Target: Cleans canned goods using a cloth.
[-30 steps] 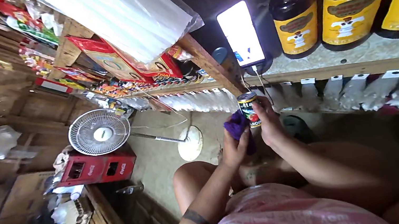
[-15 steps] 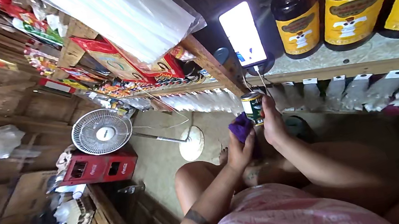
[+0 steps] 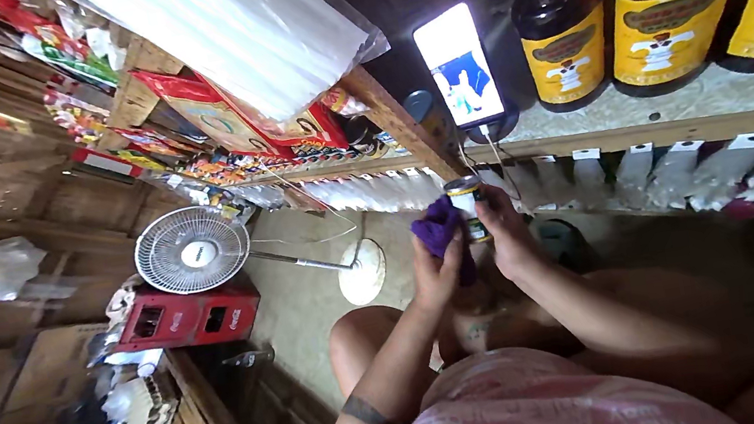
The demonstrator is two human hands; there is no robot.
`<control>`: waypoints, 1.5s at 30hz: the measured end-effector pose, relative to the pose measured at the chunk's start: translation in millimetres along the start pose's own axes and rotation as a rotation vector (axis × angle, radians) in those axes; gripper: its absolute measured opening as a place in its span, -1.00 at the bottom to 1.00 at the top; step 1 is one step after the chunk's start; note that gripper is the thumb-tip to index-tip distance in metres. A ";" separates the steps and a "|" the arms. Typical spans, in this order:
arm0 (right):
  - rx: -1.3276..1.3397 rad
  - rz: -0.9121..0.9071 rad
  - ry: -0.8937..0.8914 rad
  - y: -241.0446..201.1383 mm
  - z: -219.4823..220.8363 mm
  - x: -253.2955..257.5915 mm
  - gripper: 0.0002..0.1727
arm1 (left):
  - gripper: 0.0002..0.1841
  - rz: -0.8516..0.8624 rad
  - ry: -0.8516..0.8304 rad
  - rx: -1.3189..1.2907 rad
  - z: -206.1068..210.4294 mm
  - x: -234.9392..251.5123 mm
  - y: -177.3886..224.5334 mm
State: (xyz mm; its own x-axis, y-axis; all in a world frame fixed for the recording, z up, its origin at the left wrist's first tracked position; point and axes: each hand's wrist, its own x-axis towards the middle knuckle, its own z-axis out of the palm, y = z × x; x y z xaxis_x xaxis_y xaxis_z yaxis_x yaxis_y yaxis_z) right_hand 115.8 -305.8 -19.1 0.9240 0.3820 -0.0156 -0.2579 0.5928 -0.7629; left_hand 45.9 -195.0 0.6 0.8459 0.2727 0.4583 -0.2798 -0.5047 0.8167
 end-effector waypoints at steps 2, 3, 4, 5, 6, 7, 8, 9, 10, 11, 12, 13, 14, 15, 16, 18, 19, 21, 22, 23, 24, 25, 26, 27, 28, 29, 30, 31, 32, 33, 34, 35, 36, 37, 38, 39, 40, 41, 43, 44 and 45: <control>0.005 0.010 0.079 -1.2 -3.3 5.2 -0.36 | -0.38 -0.060 -0.087 0.044 4.9 -11.6 -3.2; 0.011 0.008 0.107 -2.0 -3.8 7.1 -0.39 | -0.35 -0.091 -0.120 0.055 6.6 -15.5 -4.5; 0.020 0.001 0.120 -1.9 -4.1 7.8 -0.39 | -0.34 -0.107 -0.132 0.062 7.5 -17.3 -5.5; 0.029 -0.008 0.118 -1.0 -4.2 7.7 -0.37 | -0.34 -0.108 -0.131 0.061 7.4 -16.9 -5.6; 0.033 -0.011 0.098 -0.1 -4.1 6.5 -0.33 | -0.35 -0.097 -0.117 0.056 6.4 -15.0 -5.3; 0.036 -0.010 0.068 0.6 -3.6 4.7 -0.27 | -0.36 -0.087 -0.094 0.044 4.4 -12.4 -5.5; 0.040 -0.005 0.027 1.1 -2.8 3.0 -0.24 | -0.37 -0.077 -0.059 0.028 2.0 -9.3 -6.0; 0.038 0.008 -0.025 1.0 -1.3 1.3 -0.24 | -0.37 -0.071 -0.010 0.009 -0.3 -6.0 -5.9; 0.036 0.029 -0.083 0.4 0.1 -0.5 -0.25 | -0.38 -0.069 0.045 -0.010 -2.5 -2.4 -4.9; 0.033 0.054 -0.138 -0.4 1.5 -1.8 -0.29 | -0.40 -0.072 0.095 -0.033 -4.4 0.8 -3.4; 0.033 0.066 -0.181 -0.7 2.0 -2.6 -0.30 | -0.42 -0.072 0.133 -0.049 -5.9 3.2 -2.5; 0.028 0.071 -0.197 -0.6 2.4 -3.2 -0.31 | -0.44 -0.062 0.148 -0.052 -6.7 4.4 -2.6; 0.021 0.069 -0.186 0.1 2.6 -3.4 -0.30 | -0.44 -0.053 0.144 -0.047 -6.5 3.7 -3.2; 0.008 0.072 -0.159 1.2 2.3 -3.0 -0.28 | -0.44 -0.059 0.126 -0.038 -4.9 1.1 -3.8; -0.010 0.073 -0.128 2.6 1.4 -2.2 -0.27 | -0.43 -0.076 0.095 -0.024 -2.3 -3.4 -5.1; -0.036 0.067 -0.053 3.3 -0.9 0.7 -0.30 | -0.39 -0.130 0.025 0.012 4.3 -15.9 -8.6; -0.039 0.054 -0.014 3.7 -2.3 2.8 -0.33 | -0.37 -0.165 -0.013 0.027 7.4 -22.0 -9.0; -0.035 0.031 0.048 3.5 -4.2 6.2 -0.38 | -0.35 -0.204 -0.068 0.037 11.4 -29.0 -9.8; -0.040 0.028 0.053 2.5 -4.7 6.2 -0.37 | -0.35 -0.205 -0.082 0.035 11.3 -29.7 -9.8; -0.043 0.032 0.043 0.9 -4.5 5.4 -0.31 | -0.35 -0.202 -0.086 0.033 10.0 -28.6 -8.9; -0.036 0.036 0.030 -1.3 -2.8 4.0 -0.24 | -0.35 -0.193 -0.082 0.031 7.6 -25.7 -6.7; -0.023 0.045 0.007 -2.9 -0.8 2.6 -0.21 | -0.35 -0.172 -0.067 0.025 4.6 -21.5 -4.5; -0.010 0.057 -0.030 -3.8 0.9 1.1 -0.21 | -0.35 -0.151 -0.042 0.018 1.3 -16.6 -3.0; -0.002 0.069 -0.073 -3.8 2.1 -0.3 -0.21 | -0.36 -0.126 -0.005 0.010 -1.8 -11.3 -2.4; 0.003 0.069 -0.111 -2.7 3.3 -1.5 -0.21 | -0.38 -0.103 0.038 -0.001 -4.6 -5.7 -1.7; 0.007 0.061 -0.135 -0.6 4.6 -2.8 -0.20 | -0.40 -0.087 0.077 -0.015 -7.4 -0.3 -0.2; 0.006 0.048 -0.144 1.6 6.4 -3.9 -0.20 | -0.42 -0.079 0.106 -0.030 -10.1 4.3 0.9; 0.000 0.034 -0.160 3.6 7.3 -5.1 -0.21 | -0.42 -0.074 0.128 -0.039 -12.3 7.3 1.1; -0.005 0.024 -0.179 5.4 7.3 -6.2 -0.24 | -0.42 -0.072 0.139 -0.040 -13.3 8.7 1.2; -0.010 0.013 -0.181 7.5 7.0 -6.7 -0.26 | -0.42 -0.069 0.141 -0.035 -13.0 8.2 0.5; -0.021 0.005 -0.169 9.0 6.6 -6.6 -0.25 | -0.42 -0.075 0.124 -0.027 -11.6 5.7 0.5; -0.033 0.007 -0.141 9.7 6.0 -6.2 -0.21 | -0.41 -0.088 0.096 -0.017 -9.4 1.4 -0.3; -0.047 0.014 -0.103 9.7 4.7 -5.3 -0.18 | -0.40 -0.114 0.059 -0.005 -6.4 -4.7 -1.6; -0.059 0.023 -0.061 9.1 2.9 -3.8 -0.19 | -0.40 -0.142 0.017 0.007 -3.0 -12.2 -3.6; -0.063 0.032 -0.021 7.2 1.1 -1.9 -0.22 | -0.37 -0.173 -0.031 0.024 0.3 -19.9 -4.6; -0.053 0.029 0.018 5.5 -0.7 1.0 -0.27 | -0.35 -0.199 -0.078 0.042 2.9 -26.5 -5.7; -0.037 0.017 0.044 4.6 -2.8 4.2 -0.30 | -0.34 -0.209 -0.112 0.057 4.7 -30.9 -6.8; -0.024 0.011 0.052 3.7 -4.6 6.5 -0.32 | -0.33 -0.211 -0.136 0.066 5.1 -33.1 -7.3; -0.009 0.008 0.031 4.1 -5.8 7.3 -0.32 | -0.33 -0.178 -0.139 0.071 1.7 -30.2 -5.7; -0.003 0.004 0.013 5.6 -5.4 6.8 -0.32 | -0.34 -0.155 -0.120 0.066 -1.4 -26.1 -4.1; -0.001 0.003 -0.005 8.0 -4.8 6.1 -0.31 | -0.36 -0.124 -0.085 0.054 -4.6 -21.1 -3.8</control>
State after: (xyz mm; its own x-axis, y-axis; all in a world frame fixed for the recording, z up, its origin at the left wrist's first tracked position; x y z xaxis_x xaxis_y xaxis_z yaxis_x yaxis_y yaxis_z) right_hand 120.7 -302.2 -28.5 0.9219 0.3873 -0.0146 -0.2604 0.5911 -0.7634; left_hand 27.1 -195.1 -10.5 0.9083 0.2668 0.3221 -0.1478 -0.5157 0.8439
